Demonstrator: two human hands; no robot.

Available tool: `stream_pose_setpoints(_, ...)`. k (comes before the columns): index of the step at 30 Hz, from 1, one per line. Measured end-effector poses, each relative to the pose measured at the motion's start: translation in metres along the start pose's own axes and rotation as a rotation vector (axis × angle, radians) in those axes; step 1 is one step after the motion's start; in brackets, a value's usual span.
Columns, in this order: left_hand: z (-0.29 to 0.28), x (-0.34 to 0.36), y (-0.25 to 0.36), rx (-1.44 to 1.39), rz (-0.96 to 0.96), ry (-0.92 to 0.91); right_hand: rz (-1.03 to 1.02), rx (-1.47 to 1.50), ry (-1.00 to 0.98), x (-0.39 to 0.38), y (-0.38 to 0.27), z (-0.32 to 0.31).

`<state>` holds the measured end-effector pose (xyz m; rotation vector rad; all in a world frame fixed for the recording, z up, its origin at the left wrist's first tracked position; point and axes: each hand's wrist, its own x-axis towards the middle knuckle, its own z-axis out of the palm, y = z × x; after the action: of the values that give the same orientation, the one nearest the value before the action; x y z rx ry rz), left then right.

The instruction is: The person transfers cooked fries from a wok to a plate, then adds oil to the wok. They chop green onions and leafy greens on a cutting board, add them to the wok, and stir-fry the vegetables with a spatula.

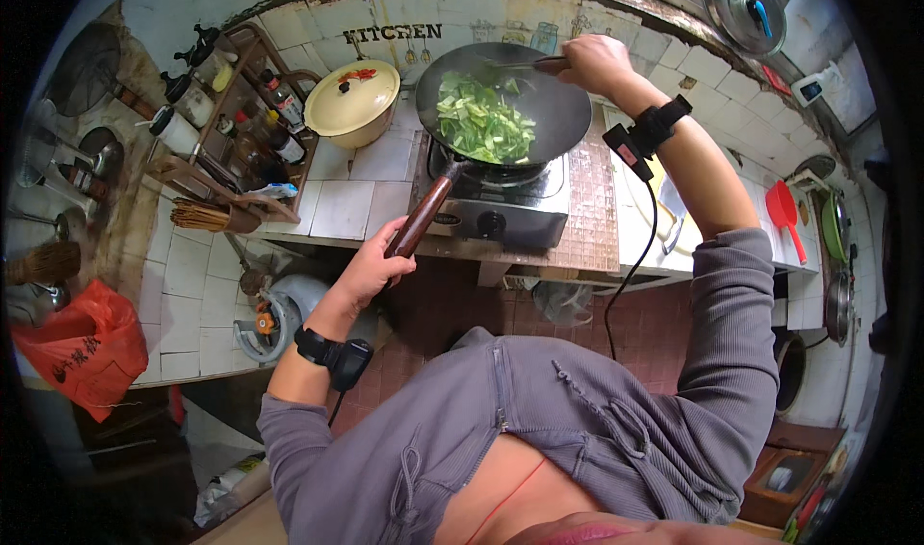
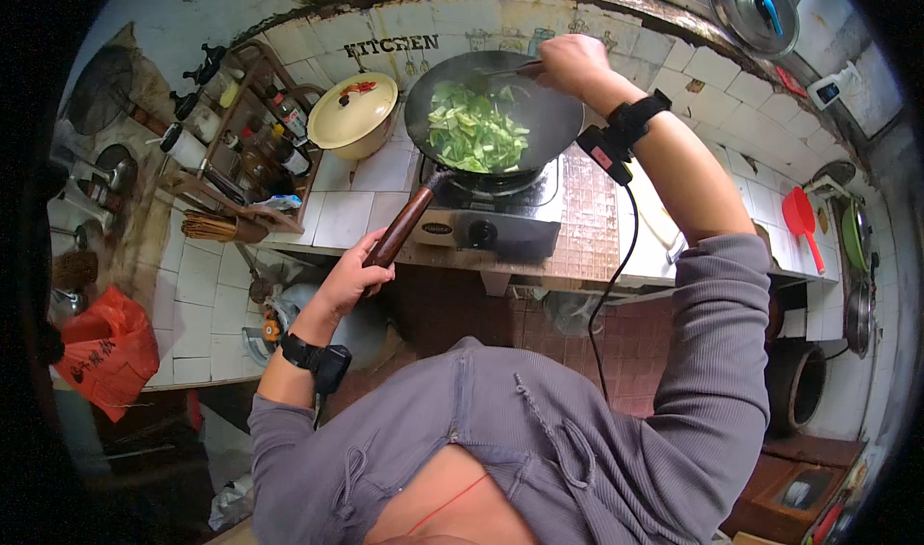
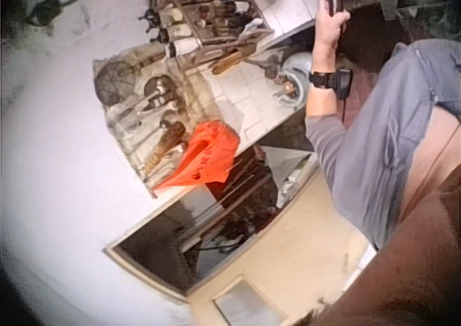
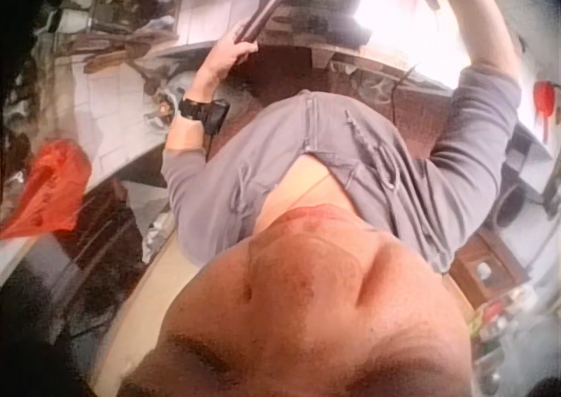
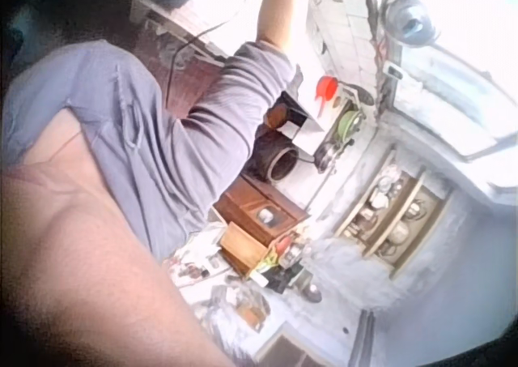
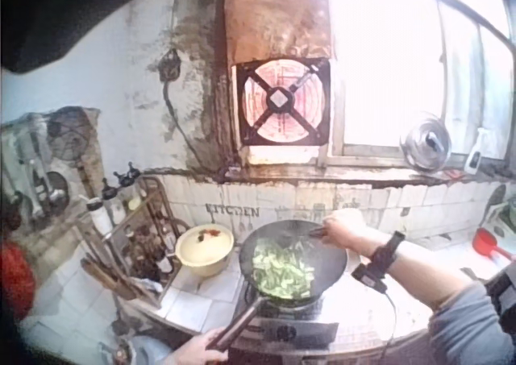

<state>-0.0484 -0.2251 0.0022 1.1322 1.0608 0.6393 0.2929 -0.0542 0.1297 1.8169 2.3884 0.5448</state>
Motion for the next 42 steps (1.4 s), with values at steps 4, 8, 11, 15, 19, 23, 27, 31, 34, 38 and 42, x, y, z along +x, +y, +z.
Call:
stream_pose_setpoints(4,-0.003,0.001,-0.002,0.005,0.005,-0.038,-0.323,-0.171,0.230,-0.058,-0.021,-0.010)
stream_pose_setpoints(8,-0.004,0.002,-0.004,-0.020,0.013,-0.049,-0.322,-0.326,0.197,-0.124,-0.010,-0.081)
stream_pose_setpoints(11,-0.003,0.003,-0.005,-0.027,0.033,-0.055,-0.286,-0.240,0.008,-0.145,-0.014,-0.104)
stream_pose_setpoints(15,-0.002,0.002,-0.004,0.005,0.049,-0.049,-0.292,-0.294,-0.113,-0.104,-0.055,-0.065)
stream_pose_setpoints(19,-0.002,0.001,-0.001,0.013,0.019,-0.049,-0.196,-0.389,0.009,-0.084,-0.040,-0.064)
stream_pose_setpoints(23,-0.002,0.002,-0.001,-0.002,0.029,-0.046,-0.245,-0.468,0.024,-0.114,-0.007,-0.083)
stream_pose_setpoints(27,-0.002,0.001,0.000,0.014,0.027,-0.025,-0.251,-0.467,0.005,-0.091,-0.020,-0.050)
stream_pose_setpoints(31,-0.003,0.000,0.003,0.008,0.031,0.021,-0.030,-0.306,-0.062,-0.049,0.036,-0.050)
stream_pose_setpoints(34,-0.006,0.000,0.006,0.004,0.027,0.037,0.091,-0.201,-0.354,-0.021,0.089,-0.062)
stream_pose_setpoints(38,-0.008,0.000,0.008,-0.002,0.002,0.040,0.323,0.430,-0.542,0.006,0.112,-0.010)
stream_pose_setpoints(42,-0.008,0.000,0.006,0.002,0.007,0.047,0.354,0.771,-0.594,-0.002,0.084,0.074)
